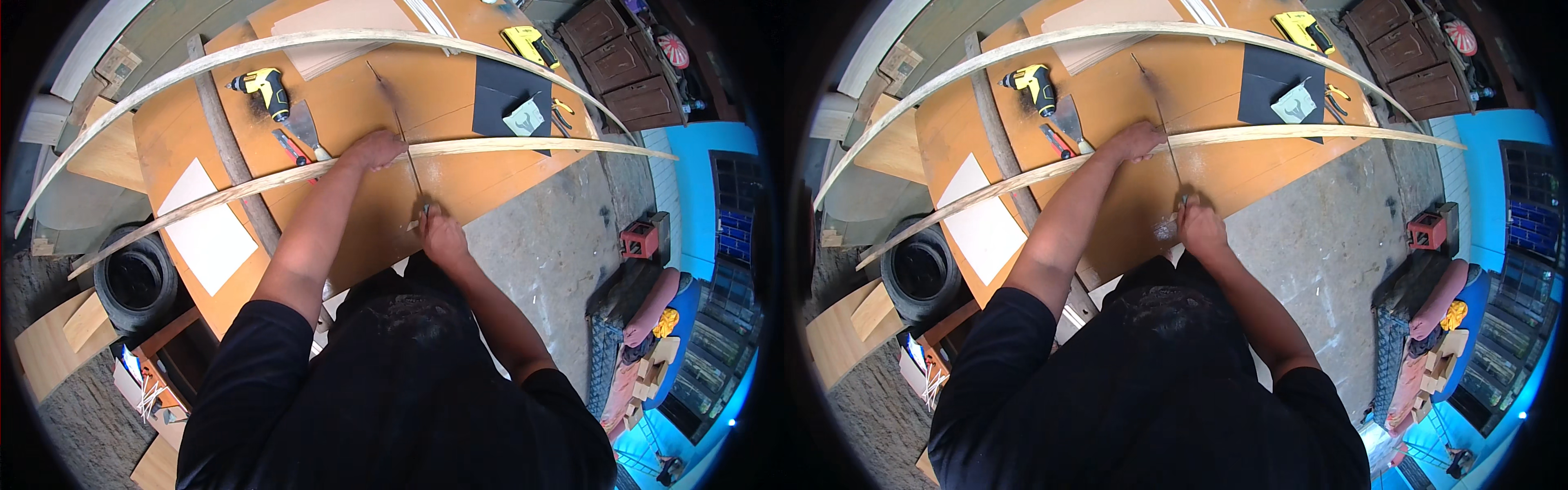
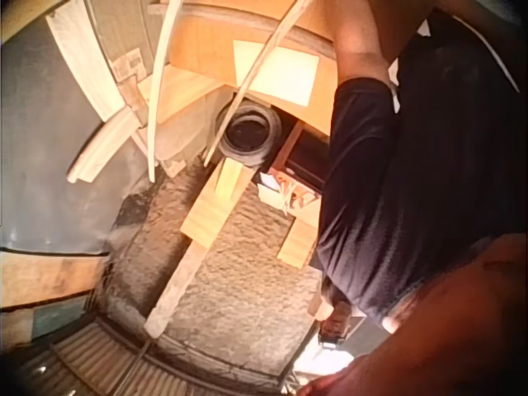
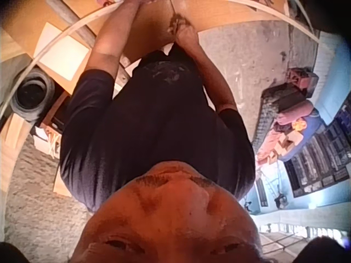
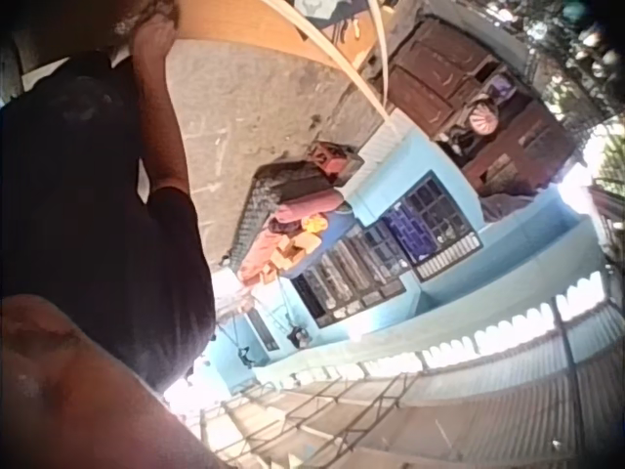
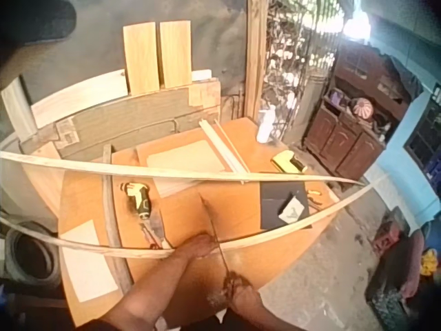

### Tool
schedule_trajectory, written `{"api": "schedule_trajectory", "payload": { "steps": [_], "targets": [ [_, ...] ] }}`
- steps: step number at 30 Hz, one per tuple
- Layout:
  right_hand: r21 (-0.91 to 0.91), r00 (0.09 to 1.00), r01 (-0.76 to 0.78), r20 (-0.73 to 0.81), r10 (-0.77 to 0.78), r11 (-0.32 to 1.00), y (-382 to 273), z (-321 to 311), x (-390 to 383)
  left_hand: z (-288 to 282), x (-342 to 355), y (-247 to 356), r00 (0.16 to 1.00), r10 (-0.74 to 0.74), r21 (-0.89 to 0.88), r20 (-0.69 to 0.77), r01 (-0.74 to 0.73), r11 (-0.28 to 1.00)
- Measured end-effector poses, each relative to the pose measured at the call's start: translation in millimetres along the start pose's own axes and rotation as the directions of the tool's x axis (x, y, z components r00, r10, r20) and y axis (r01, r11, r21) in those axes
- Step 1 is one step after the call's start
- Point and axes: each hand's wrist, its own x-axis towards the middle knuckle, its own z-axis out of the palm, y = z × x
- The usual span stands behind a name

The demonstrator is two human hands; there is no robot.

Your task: Cutting a long piece of wood with a hand saw.

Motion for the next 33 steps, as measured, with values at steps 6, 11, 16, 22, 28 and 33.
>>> {"api": "schedule_trajectory", "payload": {
  "steps": [6, 11, 16, 22, 28, 33],
  "targets": [
    [-0.003, 0.985, -0.057, 0.163, 0.057, 0.998, 5, -18, -57, -2, -6, 5, 0.999, 0.036, 0.023, 0.003, -0.036, 0.999],
    [0.014, 0.996, 0.003, 0.089, -0.004, 1.0, 4, -7, -10, 0, -3, 5, 0.999, 0.047, 0.029, 0.004, -0.047, 0.998],
    [-0.038, 0.998, 0.057, -0.039, -0.058, 0.998, -1, 5, 3, -1, -3, 3, 0.999, 0.021, -0.003, -0.025, -0.021, 1.0],
    [0.008, 0.984, -0.071, 0.164, 0.069, 0.997, 8, -9, -62, -3, -6, 6, 1.0, 0.004, -0.007, -0.015, -0.004, 1.0],
    [0.064, 0.998, 0.01, 0.067, -0.014, 0.998, 0, 0, -8, 0, -3, 8, 1.0, 0.014, -0.014, -0.022, -0.014, 1.0],
    [-0.014, 0.996, -0.035, 0.076, 0.036, 0.999, -2, -1, -18, -3, -3, 6, 1.0, 0.002, -0.031, 0.02, -0.001, 1.0]
  ]
}}
